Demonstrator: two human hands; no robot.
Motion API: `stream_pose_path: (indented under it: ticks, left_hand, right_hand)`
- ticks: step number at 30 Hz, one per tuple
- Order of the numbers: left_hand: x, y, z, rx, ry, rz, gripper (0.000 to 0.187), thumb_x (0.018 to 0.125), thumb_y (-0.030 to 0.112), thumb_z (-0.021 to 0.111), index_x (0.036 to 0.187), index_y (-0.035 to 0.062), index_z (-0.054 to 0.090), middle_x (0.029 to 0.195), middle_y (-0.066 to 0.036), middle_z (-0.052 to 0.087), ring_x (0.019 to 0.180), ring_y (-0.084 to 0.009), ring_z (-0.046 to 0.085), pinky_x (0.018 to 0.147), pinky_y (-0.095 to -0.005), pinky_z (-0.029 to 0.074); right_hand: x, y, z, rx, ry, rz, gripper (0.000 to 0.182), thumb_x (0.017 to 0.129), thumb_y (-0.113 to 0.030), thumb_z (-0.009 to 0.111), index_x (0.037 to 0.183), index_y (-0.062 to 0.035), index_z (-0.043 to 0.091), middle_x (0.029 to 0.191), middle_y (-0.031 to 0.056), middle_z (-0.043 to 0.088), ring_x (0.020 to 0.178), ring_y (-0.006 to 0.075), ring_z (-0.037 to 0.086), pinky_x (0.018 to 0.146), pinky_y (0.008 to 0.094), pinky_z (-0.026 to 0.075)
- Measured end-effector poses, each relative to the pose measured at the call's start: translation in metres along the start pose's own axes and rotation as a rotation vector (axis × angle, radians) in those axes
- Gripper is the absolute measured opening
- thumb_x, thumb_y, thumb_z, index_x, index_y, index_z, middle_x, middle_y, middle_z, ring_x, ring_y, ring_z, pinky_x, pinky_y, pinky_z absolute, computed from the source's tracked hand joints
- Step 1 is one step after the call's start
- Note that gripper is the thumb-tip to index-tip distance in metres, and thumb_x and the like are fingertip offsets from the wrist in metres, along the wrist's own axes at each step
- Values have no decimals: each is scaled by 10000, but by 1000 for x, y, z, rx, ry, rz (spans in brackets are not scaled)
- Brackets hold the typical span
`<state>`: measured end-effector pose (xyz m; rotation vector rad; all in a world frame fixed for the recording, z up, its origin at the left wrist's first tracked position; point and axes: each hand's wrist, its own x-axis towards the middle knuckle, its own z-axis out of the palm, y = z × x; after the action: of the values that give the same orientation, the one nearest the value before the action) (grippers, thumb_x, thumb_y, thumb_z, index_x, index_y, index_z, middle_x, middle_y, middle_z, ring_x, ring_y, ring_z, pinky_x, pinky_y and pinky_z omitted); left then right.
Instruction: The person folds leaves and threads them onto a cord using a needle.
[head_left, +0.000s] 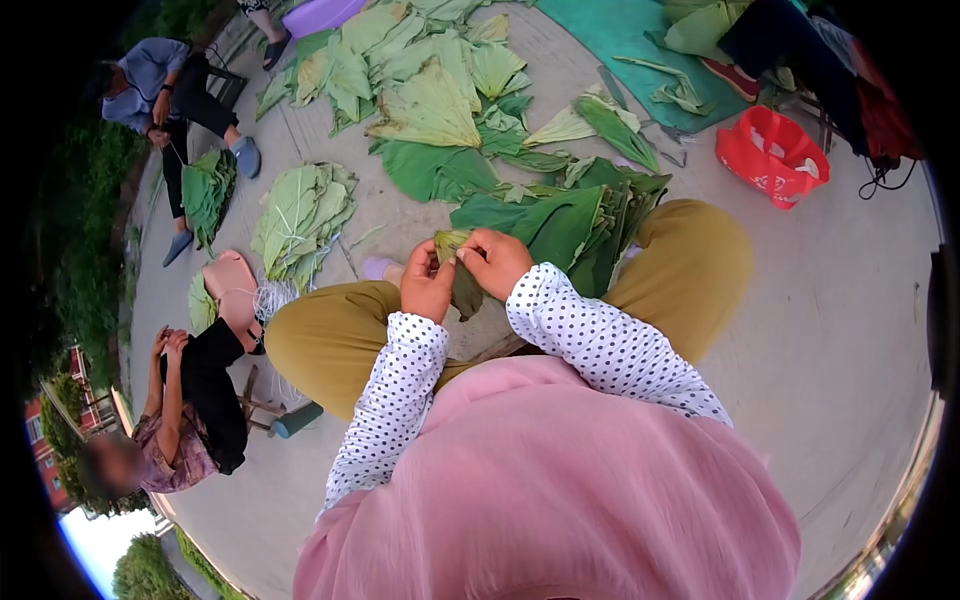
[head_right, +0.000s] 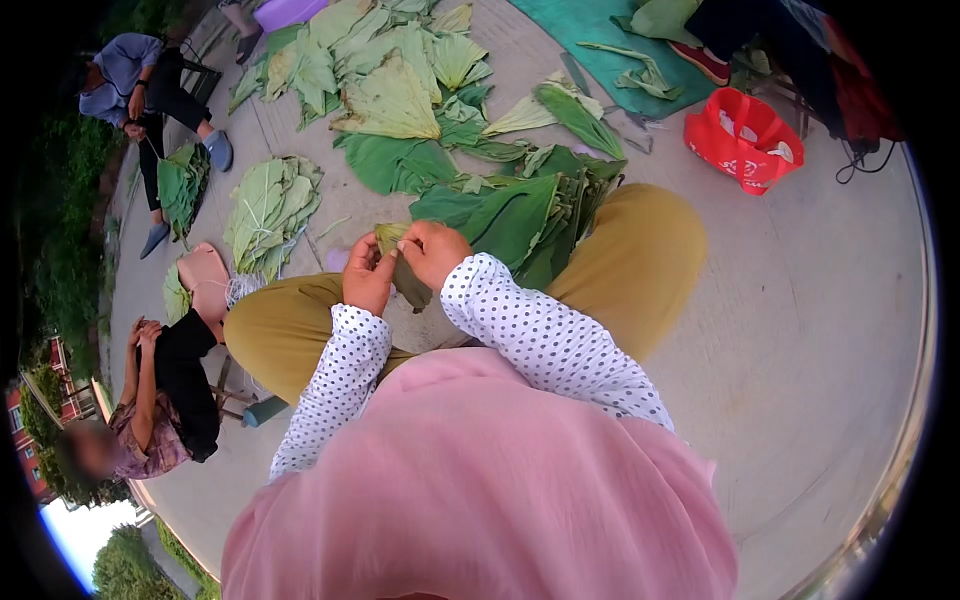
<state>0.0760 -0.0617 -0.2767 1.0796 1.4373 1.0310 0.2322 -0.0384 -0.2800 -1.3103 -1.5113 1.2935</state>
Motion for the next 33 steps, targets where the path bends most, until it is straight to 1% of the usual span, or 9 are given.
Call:
stream_pose_path:
  ticks: [10, 13, 15, 16, 21, 23, 27, 31, 33]
  left_hand:
    - [-9, -3, 8, 12, -2, 183, 363, 841, -49, 572, 1197, 18, 537, 1046, -48, 610, 902, -122, 580, 809, -261, 473]
    - [-7, 1, 2, 441, -68, 271, 352, 851, -31, 556, 1196, 41, 563, 1055, -42, 610, 897, -125, 573, 810, -272, 470]
    - [-6, 6, -1, 147, -137, 145, 336, 867, -6, 530, 1192, 62, 578, 1038, -33, 606, 879, -126, 570, 795, -270, 470]
    - [-1, 10, -5, 28, -130, -63, 287, 904, 30, 510, 1183, 54, 574, 1010, -24, 600, 850, -108, 562, 751, -248, 467]
    - [1, 14, -6, -27, -119, -100, 199, 943, 85, 527, 1132, 34, 564, 973, -43, 615, 807, -96, 571, 708, -242, 479]
    - [5, 2, -10, -128, -117, -267, 160, 942, 92, 538, 1088, 36, 570, 915, -49, 630, 751, -110, 581, 685, -255, 493]
    - [4, -10, -14, -317, -124, -304, 118, 933, 100, 563, 1034, 41, 578, 873, -44, 636, 714, -118, 585, 666, -260, 499]
    - [5, -9, -12, -57, -63, -177, 86, 923, 76, 572, 999, 37, 582, 830, -25, 626, 688, -99, 573, 645, -238, 490]
    - [4, -4, -5, 33, -13, -104, 81, 931, 78, 558, 995, 33, 576, 849, -16, 618, 711, -84, 565, 645, -226, 484]
  right_hand:
    - [-1, 2, -9, -94, -30, 60, 186, 824, -215, 606, 852, -32, 624, 783, 180, 643, 744, 361, 621, 675, 447, 482]
    - [1, 11, -6, -133, 11, 34, 159, 822, -175, 635, 852, -19, 619, 737, 163, 627, 651, 298, 605, 619, 388, 472]
    - [1, 14, -6, -143, 1, 48, 156, 826, -173, 631, 861, -22, 617, 759, 167, 629, 691, 316, 609, 645, 401, 473]
    - [1, 14, -6, -129, -4, 19, 149, 829, -168, 627, 864, -24, 616, 772, 167, 628, 704, 316, 610, 650, 399, 473]
    - [0, 11, -8, -93, -27, -34, 132, 833, -158, 624, 870, -31, 616, 814, 167, 625, 745, 322, 608, 672, 398, 473]
    - [0, 11, -9, -92, -46, -64, 135, 821, -161, 640, 865, -35, 619, 831, 163, 621, 784, 319, 606, 694, 394, 471]
    - [-1, 15, -10, -154, -44, -179, 142, 806, -169, 658, 889, -55, 641, 867, 127, 608, 784, 310, 592, 703, 386, 469]
    - [-4, 3, -17, -512, 175, -419, 231, 814, -214, 669, 1017, -104, 668, 906, 73, 567, 739, 268, 560, 694, 366, 467]
    - [-3, -2, -12, 38, -40, -67, 309, 839, -245, 664, 1104, -91, 628, 898, 93, 564, 764, 245, 565, 696, 357, 471]
